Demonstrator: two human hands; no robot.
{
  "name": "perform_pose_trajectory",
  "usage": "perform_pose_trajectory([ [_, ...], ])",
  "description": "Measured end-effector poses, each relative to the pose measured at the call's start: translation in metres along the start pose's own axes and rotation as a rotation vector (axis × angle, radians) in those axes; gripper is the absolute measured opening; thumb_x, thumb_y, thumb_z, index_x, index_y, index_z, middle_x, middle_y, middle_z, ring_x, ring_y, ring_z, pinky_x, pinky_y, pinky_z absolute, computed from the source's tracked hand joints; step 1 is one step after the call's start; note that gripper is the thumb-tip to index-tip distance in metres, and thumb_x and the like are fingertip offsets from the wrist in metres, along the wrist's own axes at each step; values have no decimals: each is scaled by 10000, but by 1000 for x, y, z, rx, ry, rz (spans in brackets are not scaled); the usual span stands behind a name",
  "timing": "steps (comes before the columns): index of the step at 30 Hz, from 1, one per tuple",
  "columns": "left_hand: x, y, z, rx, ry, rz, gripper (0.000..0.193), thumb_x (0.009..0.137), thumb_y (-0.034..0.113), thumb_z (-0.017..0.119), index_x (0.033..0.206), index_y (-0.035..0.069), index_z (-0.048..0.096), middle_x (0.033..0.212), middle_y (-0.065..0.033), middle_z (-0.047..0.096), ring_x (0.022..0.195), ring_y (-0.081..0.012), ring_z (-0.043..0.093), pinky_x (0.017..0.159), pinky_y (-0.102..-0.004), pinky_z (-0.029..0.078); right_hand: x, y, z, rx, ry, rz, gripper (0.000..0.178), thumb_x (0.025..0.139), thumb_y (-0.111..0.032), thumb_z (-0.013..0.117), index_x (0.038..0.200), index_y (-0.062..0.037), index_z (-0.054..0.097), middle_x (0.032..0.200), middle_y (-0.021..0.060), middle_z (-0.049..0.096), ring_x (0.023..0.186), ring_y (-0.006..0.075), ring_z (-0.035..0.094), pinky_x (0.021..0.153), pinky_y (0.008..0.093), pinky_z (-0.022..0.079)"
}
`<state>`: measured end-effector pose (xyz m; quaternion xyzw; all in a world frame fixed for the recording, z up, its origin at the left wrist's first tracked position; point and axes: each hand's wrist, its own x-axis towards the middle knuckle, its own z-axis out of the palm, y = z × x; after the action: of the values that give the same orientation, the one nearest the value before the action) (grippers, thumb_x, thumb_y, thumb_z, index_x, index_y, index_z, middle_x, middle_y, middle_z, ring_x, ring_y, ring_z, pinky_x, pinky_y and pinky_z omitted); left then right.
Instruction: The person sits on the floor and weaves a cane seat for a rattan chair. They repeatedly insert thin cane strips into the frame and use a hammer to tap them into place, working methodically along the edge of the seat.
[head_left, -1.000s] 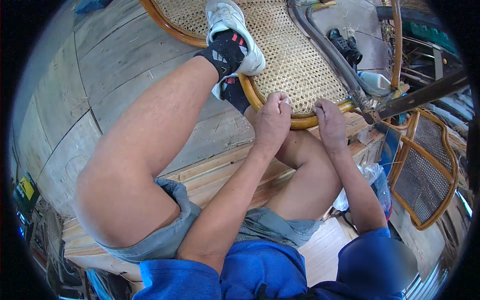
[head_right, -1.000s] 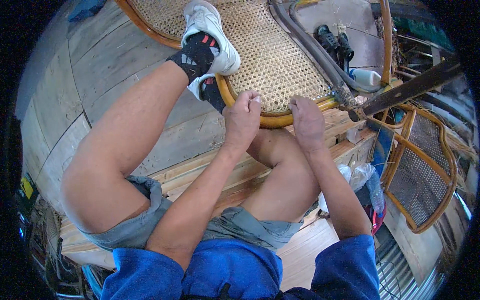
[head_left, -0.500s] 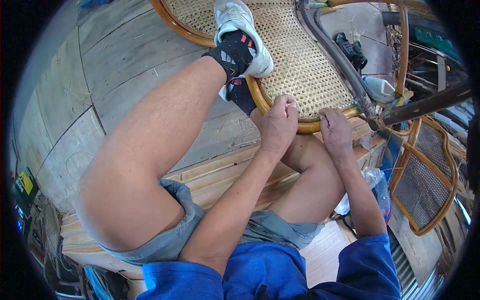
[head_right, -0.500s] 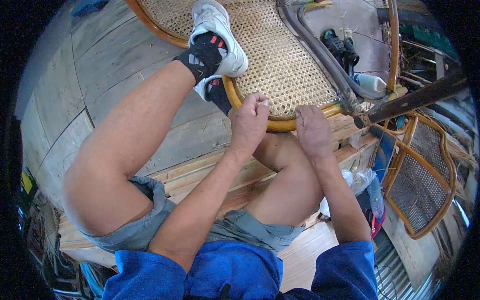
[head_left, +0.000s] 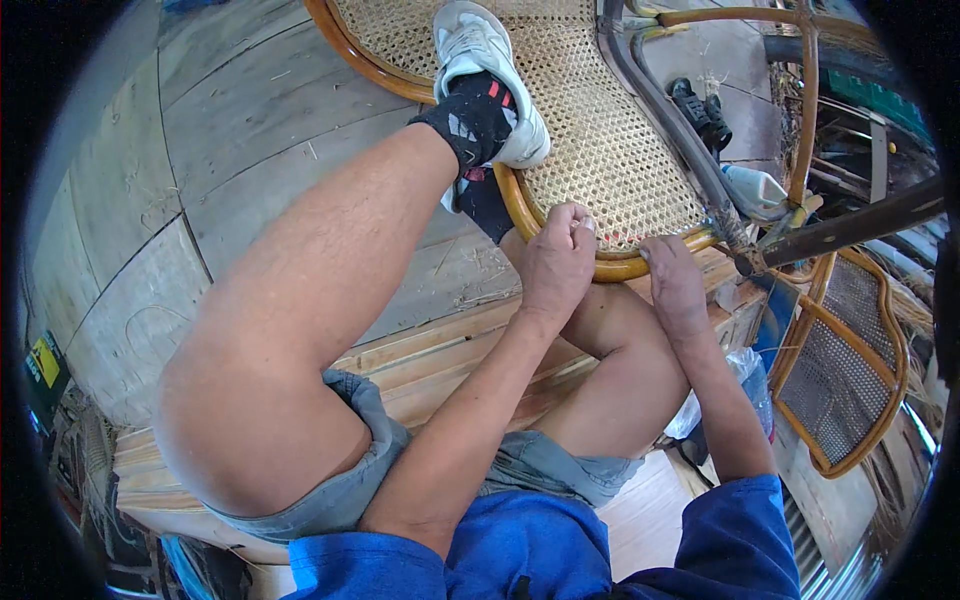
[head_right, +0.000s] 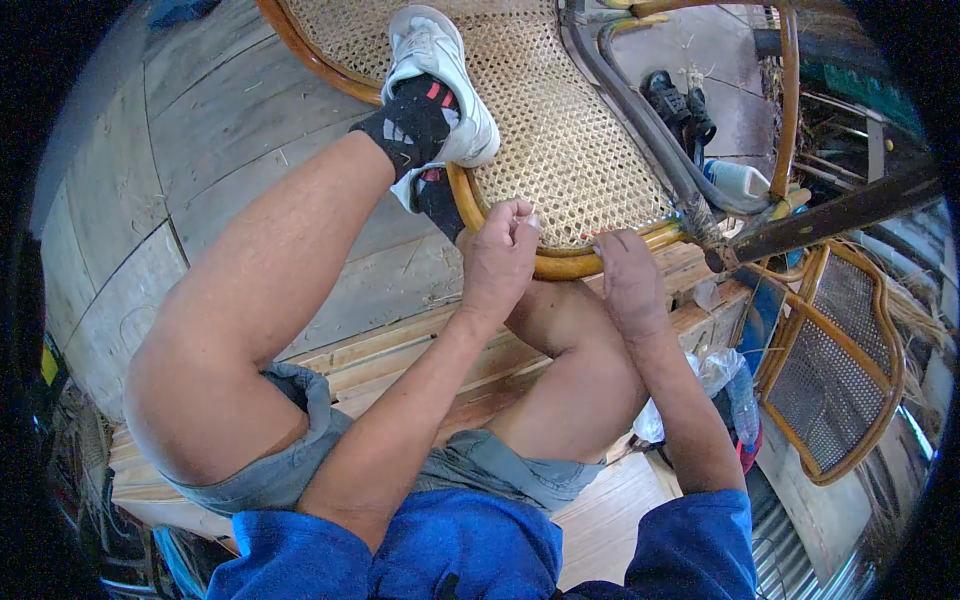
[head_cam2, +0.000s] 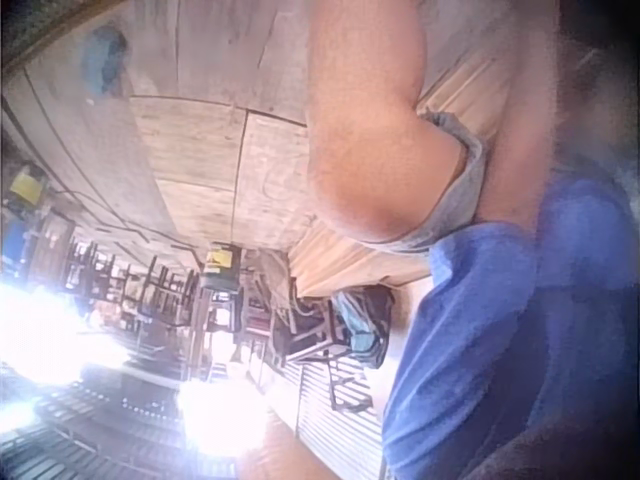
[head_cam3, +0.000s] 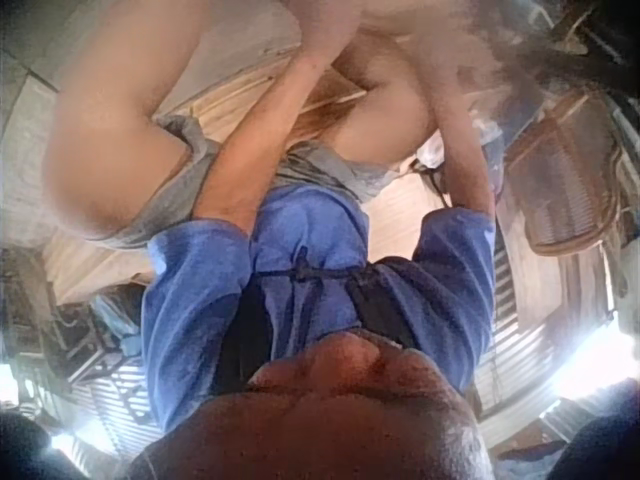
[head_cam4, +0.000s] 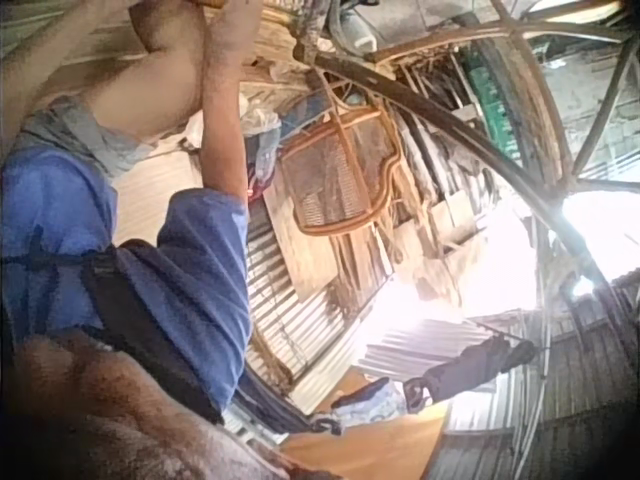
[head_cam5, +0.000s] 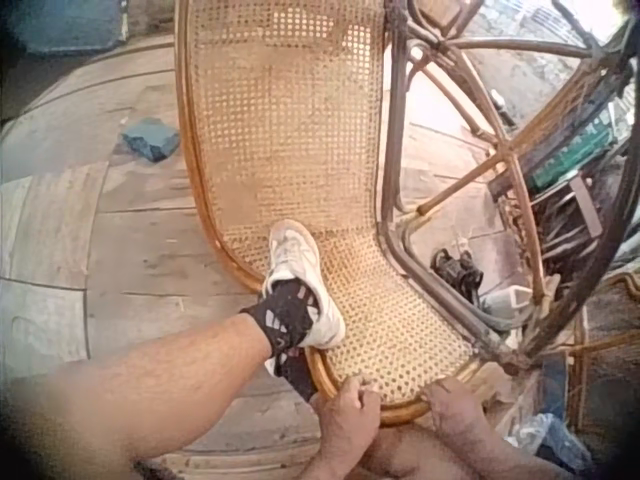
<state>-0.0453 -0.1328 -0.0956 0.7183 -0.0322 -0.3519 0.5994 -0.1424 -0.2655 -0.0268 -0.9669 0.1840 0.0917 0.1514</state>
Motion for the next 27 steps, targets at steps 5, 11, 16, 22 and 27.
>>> perform_pose_trajectory([
  [5,0,0,1,-6,-10,17,213,869,158,537,991,-11,579,696,-115,605,606,-185,574,593,-337,452,1,11,2,-65,-84,-37,191,809,-28,501,991,-37,557,924,149,554,849,348,565,714,418,480],
  [11,1,3,-5,38,9,-27,211,855,156,547,978,-11,586,740,-131,632,644,-205,603,645,-329,473,19,6,-8,-184,-277,-85,114,850,-95,519,941,-44,564,824,143,534,797,341,571,662,425,463],
  [16,2,9,-2,26,-80,-95,274,873,199,541,1043,-8,599,816,-132,648,746,-165,607,723,-319,480,24,17,-17,-193,-326,-21,150,815,-112,502,929,-40,568,849,153,549,856,331,570,713,407,468],
  [22,3,-6,-3,97,-62,13,234,878,198,536,944,-5,633,752,-167,645,687,-238,631,680,-341,484,-67,1,-71,227,495,640,170,894,-158,557,899,6,605,862,107,600,831,200,571,764,302,439],
  [27,3,-2,2,172,-96,172,286,909,226,488,949,-31,607,816,-207,631,760,-302,624,729,-353,473,-267,-22,-2,257,334,1099,166,901,-147,531,891,6,594,789,108,600,731,173,555,684,296,448],
])
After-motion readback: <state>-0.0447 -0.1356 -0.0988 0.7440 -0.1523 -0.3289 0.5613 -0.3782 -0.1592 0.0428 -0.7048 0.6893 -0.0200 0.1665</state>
